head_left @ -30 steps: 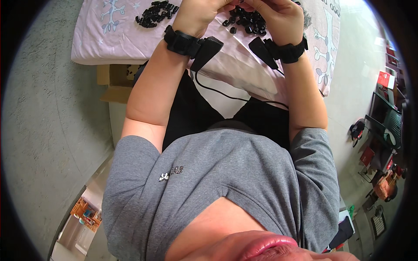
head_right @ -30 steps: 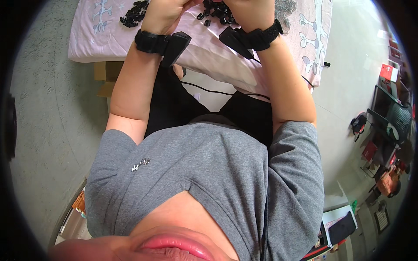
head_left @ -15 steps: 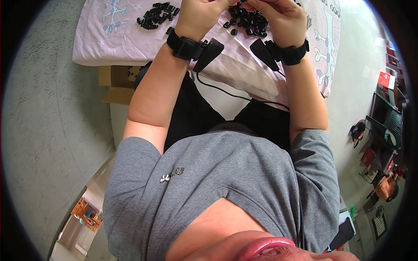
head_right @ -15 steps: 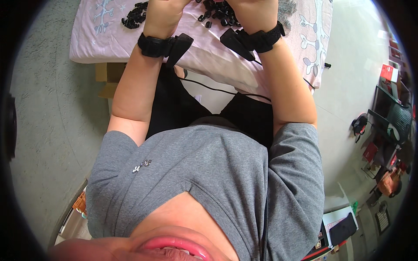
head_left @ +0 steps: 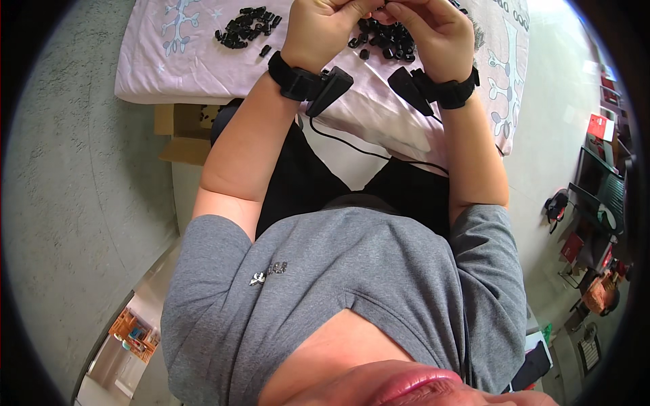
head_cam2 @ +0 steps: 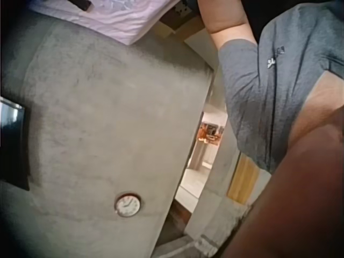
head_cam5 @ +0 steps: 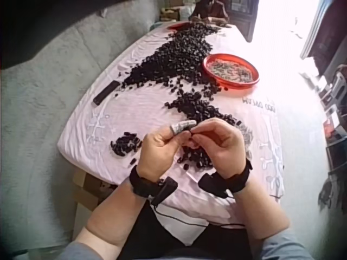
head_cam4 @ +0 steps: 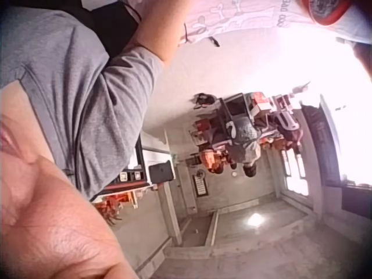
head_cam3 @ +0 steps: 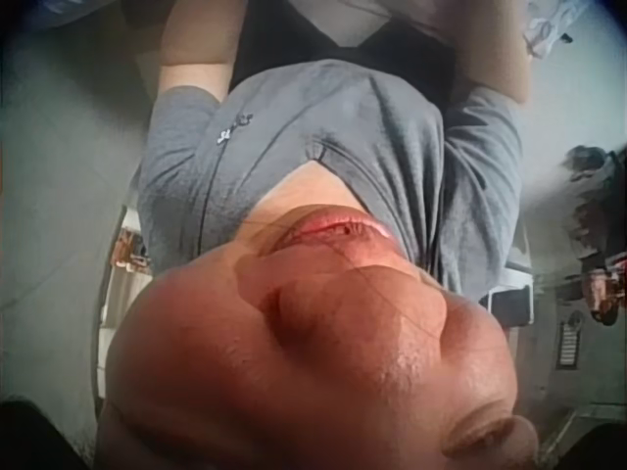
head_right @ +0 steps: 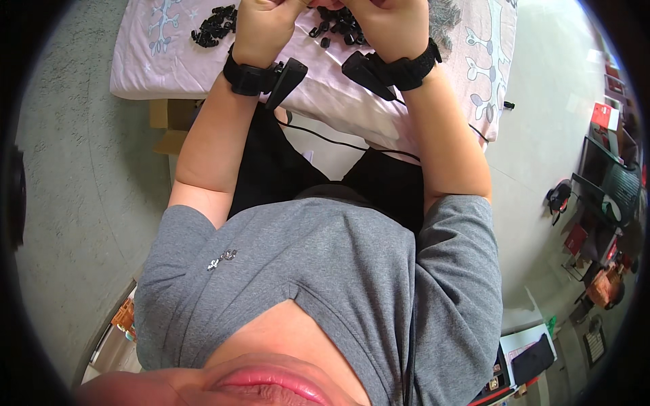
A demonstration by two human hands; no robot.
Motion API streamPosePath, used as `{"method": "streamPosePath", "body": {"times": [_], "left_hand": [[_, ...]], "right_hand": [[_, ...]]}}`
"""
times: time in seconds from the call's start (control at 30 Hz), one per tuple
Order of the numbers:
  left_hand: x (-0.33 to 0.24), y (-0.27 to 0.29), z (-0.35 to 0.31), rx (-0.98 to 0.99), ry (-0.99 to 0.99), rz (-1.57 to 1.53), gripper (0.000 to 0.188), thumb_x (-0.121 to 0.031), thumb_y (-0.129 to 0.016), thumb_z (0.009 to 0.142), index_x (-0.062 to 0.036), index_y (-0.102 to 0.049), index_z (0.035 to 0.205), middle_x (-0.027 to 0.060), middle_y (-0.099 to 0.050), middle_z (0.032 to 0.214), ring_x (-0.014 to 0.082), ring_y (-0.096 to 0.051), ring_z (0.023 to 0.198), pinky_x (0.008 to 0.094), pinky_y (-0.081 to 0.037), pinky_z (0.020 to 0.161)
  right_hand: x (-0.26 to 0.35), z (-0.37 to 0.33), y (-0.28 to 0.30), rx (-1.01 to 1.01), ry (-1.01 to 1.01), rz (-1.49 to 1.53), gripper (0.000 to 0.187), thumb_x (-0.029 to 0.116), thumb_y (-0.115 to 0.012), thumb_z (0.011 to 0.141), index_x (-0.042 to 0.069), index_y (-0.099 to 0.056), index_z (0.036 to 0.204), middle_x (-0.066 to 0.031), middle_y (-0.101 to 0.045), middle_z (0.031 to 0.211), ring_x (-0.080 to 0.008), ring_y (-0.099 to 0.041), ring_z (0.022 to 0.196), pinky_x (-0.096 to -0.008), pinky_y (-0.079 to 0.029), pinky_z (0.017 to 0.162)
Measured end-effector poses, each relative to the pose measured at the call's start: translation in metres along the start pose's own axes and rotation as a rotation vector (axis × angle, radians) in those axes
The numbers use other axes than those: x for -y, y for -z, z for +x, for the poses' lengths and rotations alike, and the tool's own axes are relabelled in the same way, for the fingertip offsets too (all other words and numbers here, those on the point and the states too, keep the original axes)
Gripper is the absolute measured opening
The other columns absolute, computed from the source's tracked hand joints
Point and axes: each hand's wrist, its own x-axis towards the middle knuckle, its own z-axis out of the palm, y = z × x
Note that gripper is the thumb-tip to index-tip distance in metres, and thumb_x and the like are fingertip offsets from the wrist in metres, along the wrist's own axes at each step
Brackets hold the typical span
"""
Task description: The recorder is inspecting and sorting small black plastic components on a table.
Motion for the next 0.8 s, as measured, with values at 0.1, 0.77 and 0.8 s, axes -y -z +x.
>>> {"method": "streamPosePath", "body": {"times": [0.1,0.77,0.8], "left_hand": [[0.005,0.001,0.002,0.05,0.056,-0.032,0.026,-0.015,-0.067,0.103,-0.0006,-0.07,0.125,-0.001,-0.074,0.091,0.0035,-0.059,0.073,0.019,-0.046,0.065],[0.006,0.003,-0.004,0.173,-0.187,-0.016,0.023,-0.005,-0.061,0.103,0.0051,-0.068,0.123,0.0064,-0.072,0.111,0.0109,-0.066,0.098,0.0252,-0.054,0.086],[0.008,0.003,-0.004,0.163,-0.195,-0.054,0.023,-0.003,-0.059,0.104,0.0051,-0.068,0.123,0.0062,-0.072,0.11,0.0105,-0.066,0.098,0.0248,-0.054,0.085]], "right_hand": [[-0.003,0.007,-0.011,0.076,0.118,0.297,0.01,-0.006,-0.068,0.094,-0.005,-0.07,0.103,-0.0067,-0.071,0.094,-0.0143,-0.069,0.086,-0.0258,-0.056,0.077],[0.035,-0.009,-0.012,0.14,-0.009,-0.304,0.057,-0.006,-0.079,0.083,-0.004,-0.06,0.136,-0.0059,-0.061,0.113,-0.0102,-0.064,0.092,-0.0246,-0.056,0.078],[0.038,-0.008,-0.016,0.139,-0.009,-0.304,0.057,-0.006,-0.079,0.083,-0.004,-0.06,0.136,-0.0059,-0.061,0.113,-0.0102,-0.064,0.092,-0.0246,-0.056,0.078]]}}
